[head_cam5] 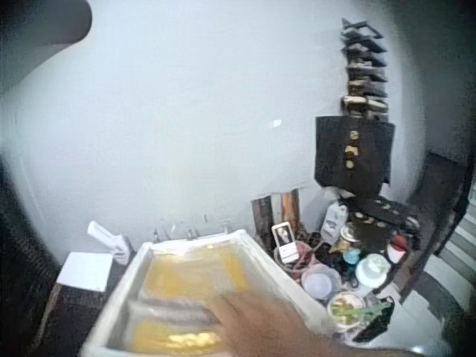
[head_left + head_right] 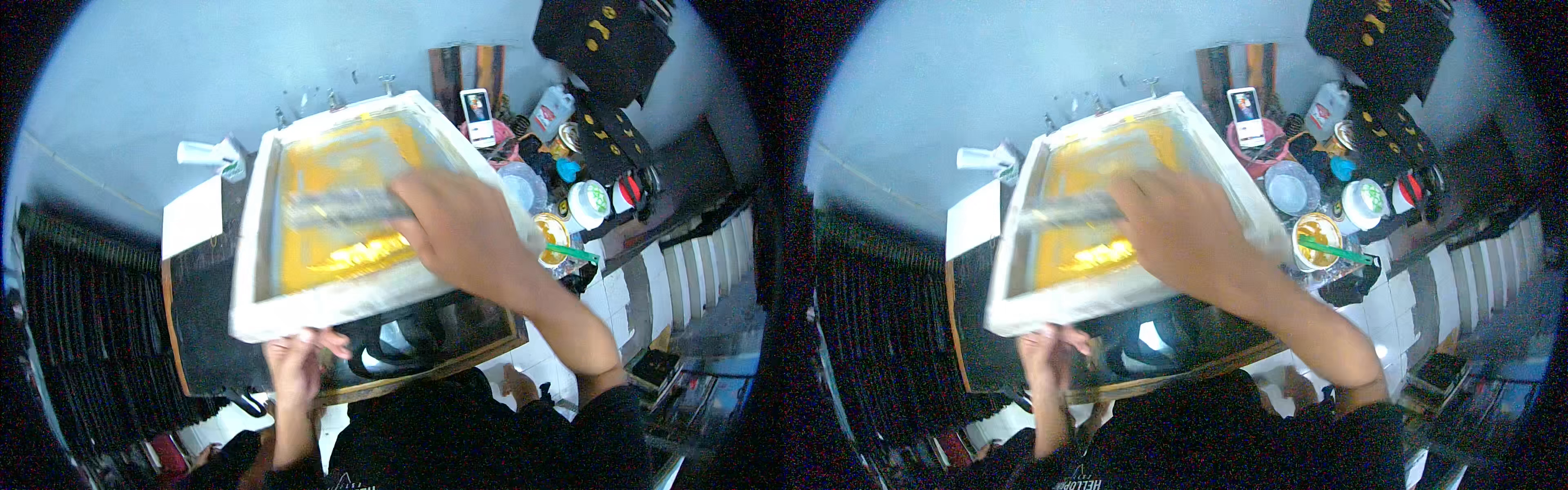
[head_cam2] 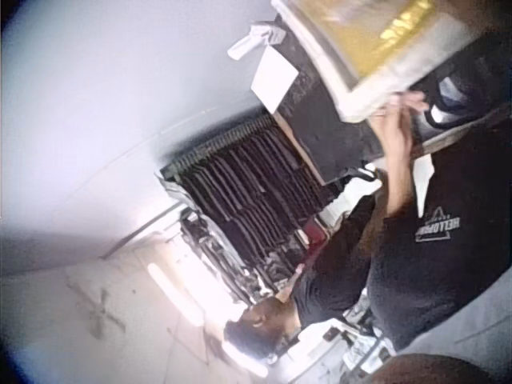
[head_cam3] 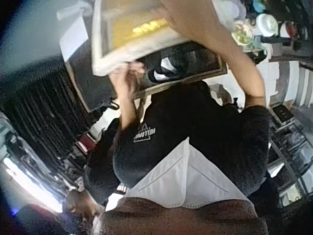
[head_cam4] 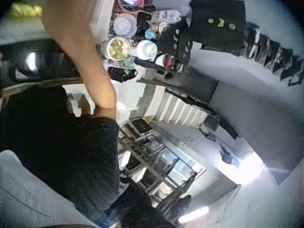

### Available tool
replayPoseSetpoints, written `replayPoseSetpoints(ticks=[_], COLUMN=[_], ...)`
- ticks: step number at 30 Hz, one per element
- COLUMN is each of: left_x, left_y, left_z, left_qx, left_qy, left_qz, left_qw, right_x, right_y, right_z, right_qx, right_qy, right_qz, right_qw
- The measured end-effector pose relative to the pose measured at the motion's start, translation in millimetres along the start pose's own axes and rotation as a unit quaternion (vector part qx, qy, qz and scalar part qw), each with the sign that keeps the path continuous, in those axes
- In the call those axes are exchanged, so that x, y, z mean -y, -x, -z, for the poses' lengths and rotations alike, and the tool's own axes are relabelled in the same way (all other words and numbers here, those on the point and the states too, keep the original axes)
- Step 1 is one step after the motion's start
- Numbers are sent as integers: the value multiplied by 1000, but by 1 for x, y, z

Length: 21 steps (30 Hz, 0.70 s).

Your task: The person performs screen printing on black bags by positioning each bag on a base, lowering a screen over it, and applying yellow ink across the screen using a squeegee.

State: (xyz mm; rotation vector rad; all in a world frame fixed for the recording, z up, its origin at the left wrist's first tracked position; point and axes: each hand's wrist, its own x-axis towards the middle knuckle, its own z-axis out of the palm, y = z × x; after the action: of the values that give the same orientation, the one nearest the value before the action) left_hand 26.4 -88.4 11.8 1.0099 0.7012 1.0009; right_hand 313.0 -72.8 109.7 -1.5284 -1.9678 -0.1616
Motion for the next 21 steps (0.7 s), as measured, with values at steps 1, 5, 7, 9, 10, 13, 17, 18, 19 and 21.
replayPoseSetpoints(ticks=[1, 5, 7, 9, 10, 13, 17, 18, 19, 21], left_x=[17, 53, 55, 46, 43, 47, 48, 48, 49, 50], left_y=[18, 35, 36, 36, 34, 35, 35, 34, 35, 35], left_z=[3, 10, 12, 13, 13, 15, 15, 15, 17, 19], left_qx=[-45, -80, -81, -76, -72, -68, -74, -74, -79, -80], left_qy=[-3, 24, 24, 34, 39, 52, 60, 65, 70, 77], left_qz=[85, 193, 220, 235, 241, 236, 250, 253, 254, 263], left_qw=[995, 978, 972, 968, 967, 968, 964, 962, 961, 958], right_x=[-1, -4, -5, -7, -4, 16, 22, 13, 5, -11], right_y=[19, 57, 51, 38, 35, 45, 60, 57, 50, 21], right_z=[-15, -73, -77, -63, -53, -38, -57, -69, -81, -96], right_qx=[16, 136, 159, 143, 178, 247, 230, 221, 212, 230], right_qy=[-6, 41, 34, -21, -18, 4, 17, 10, 1, 6], right_qz=[12, 18, 18, 11, 3, 13, 68, 61, 58, 43], right_qw=[1000, 990, 987, 989, 984, 969, 971, 973, 976, 972])
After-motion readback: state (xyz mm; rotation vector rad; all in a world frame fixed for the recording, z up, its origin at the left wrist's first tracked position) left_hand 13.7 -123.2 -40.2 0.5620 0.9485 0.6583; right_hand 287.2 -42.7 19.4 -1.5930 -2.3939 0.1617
